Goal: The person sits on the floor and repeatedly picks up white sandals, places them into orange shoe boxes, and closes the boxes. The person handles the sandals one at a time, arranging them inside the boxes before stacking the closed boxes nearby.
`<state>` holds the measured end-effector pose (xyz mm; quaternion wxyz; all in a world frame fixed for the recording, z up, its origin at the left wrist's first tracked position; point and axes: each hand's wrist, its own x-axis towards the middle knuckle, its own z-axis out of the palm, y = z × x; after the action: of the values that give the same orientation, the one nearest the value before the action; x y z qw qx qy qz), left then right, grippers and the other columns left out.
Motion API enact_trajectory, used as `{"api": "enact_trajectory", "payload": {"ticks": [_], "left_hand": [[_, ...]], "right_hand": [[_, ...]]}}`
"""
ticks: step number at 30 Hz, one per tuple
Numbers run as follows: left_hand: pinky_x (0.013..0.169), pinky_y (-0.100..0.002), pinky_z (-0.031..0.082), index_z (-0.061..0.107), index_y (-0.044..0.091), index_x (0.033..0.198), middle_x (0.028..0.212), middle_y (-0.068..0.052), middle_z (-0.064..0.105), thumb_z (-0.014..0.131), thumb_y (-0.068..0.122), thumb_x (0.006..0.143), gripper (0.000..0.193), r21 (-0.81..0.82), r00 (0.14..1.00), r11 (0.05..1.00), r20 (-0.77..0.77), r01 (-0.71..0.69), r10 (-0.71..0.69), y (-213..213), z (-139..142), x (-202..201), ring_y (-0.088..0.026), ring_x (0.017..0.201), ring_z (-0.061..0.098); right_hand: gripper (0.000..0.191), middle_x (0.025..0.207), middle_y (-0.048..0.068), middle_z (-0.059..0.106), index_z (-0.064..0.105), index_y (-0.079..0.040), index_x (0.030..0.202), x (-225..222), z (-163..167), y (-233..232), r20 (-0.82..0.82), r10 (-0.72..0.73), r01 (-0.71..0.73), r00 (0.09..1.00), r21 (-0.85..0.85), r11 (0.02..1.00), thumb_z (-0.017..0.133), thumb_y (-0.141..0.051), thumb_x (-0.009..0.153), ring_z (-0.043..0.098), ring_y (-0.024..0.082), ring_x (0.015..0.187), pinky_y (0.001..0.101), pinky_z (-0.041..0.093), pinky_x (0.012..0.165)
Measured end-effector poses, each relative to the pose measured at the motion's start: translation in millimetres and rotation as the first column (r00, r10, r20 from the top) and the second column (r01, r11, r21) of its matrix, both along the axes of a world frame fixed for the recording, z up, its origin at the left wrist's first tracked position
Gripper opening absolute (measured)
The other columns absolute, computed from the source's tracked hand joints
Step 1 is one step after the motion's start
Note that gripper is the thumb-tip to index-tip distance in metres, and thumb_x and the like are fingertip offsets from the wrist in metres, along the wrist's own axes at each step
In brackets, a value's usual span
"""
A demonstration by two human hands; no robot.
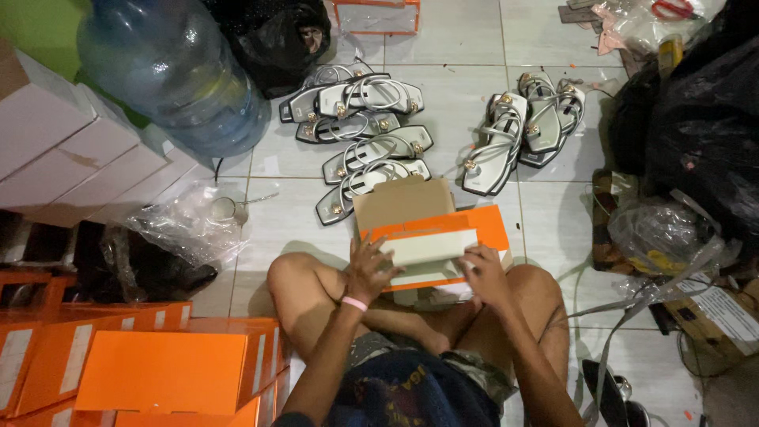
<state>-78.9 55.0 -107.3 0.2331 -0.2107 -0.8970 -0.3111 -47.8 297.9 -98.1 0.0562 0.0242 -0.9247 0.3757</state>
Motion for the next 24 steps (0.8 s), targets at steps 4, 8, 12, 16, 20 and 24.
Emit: {"api": "enact_trajectory", "payload": {"ticks": [4, 8, 12, 16, 20, 24], "left_hand": [[0.104, -0.044, 0.044, 0.062, 0.023, 0.092, 0.131, 0.000, 0.065, 0.084, 0.045, 0.084, 0.032, -0.074, 0.997, 0.997, 0.066, -0.032, 0.036, -0.5, 3.9, -4.8, -0.026, 0.125, 0.057], [0.088, -0.049, 0.044, 0.064, 0.009, 0.110, 0.113, -0.008, 0.061, 0.084, 0.043, 0.078, 0.051, -0.068, 0.969, 0.998, 0.248, -0.001, 0.018, 5.9, 5.9, -12.1, -0.031, 0.109, 0.056], [0.090, -0.047, 0.046, 0.063, 0.010, 0.107, 0.116, -0.013, 0.058, 0.085, 0.039, 0.077, 0.047, -0.207, 0.986, 0.975, 0.124, -0.083, 0.110, 10.1, -1.3, -17.3, -0.033, 0.108, 0.055], [0.097, -0.046, 0.047, 0.064, 0.014, 0.103, 0.111, -0.008, 0.062, 0.089, 0.041, 0.075, 0.046, -0.039, 0.913, 0.999, 0.407, -0.002, 0.017, 11.2, -22.7, -19.7, -0.032, 0.113, 0.057], [0.103, -0.048, 0.046, 0.054, 0.005, 0.124, 0.123, -0.015, 0.059, 0.066, 0.051, 0.086, 0.061, 0.525, 0.878, 0.828, 0.471, -0.196, -0.090, 8.9, -46.8, 0.0, -0.034, 0.119, 0.057], [0.107, -0.053, 0.045, 0.044, -0.002, 0.148, 0.138, -0.021, 0.060, 0.036, 0.069, 0.101, 0.085, 0.626, 0.513, 0.077, 0.696, -0.776, -0.502, 2.1, -38.8, -0.2, -0.036, 0.126, 0.058]], "right_hand": [[0.057, 0.141, 0.023, 0.051, 0.061, -0.006, 0.125, -10.4, 3.4, 5.6, -0.167, 0.031, -0.041, 0.985, -0.052, 0.998, 0.085, -0.026, 0.077, 0.050, 0.037, 0.132, 0.0414, 0.042, 0.109], [0.075, 0.154, 0.025, 0.043, 0.047, -0.004, 0.147, -24.3, 12.9, -3.4, -0.145, -0.020, 0.013, 0.989, -0.052, 0.999, 0.081, -0.025, 0.084, 0.043, 0.041, 0.141, 0.0454, 0.038, 0.116], [0.077, 0.154, 0.021, 0.044, 0.045, -0.006, 0.146, -33.0, 14.3, -10.4, 0.089, -0.050, 0.045, 0.995, 0.053, 0.998, 0.081, -0.032, 0.084, 0.045, 0.039, 0.141, 0.0440, 0.041, 0.113], [0.086, 0.153, 0.026, 0.039, 0.041, -0.002, 0.147, -33.7, -7.2, 2.8, 0.036, 0.018, -0.017, 0.999, -0.017, 1.000, 0.084, -0.032, 0.080, 0.040, 0.042, 0.141, 0.0459, 0.036, 0.115], [0.067, 0.145, 0.027, 0.043, 0.045, -0.002, 0.140, -8.8, -37.9, 15.3, -0.062, -0.109, 0.100, 0.992, -0.135, 0.986, 0.081, -0.030, 0.091, 0.045, 0.044, 0.135, 0.0466, 0.039, 0.112], [0.040, 0.133, 0.015, 0.056, 0.055, -0.014, 0.103, 47.2, -42.0, 21.8, -0.113, -0.395, 0.362, 0.912, -0.232, 0.903, 0.089, -0.028, 0.087, 0.061, 0.029, 0.116, 0.0416, 0.053, 0.097]]}}
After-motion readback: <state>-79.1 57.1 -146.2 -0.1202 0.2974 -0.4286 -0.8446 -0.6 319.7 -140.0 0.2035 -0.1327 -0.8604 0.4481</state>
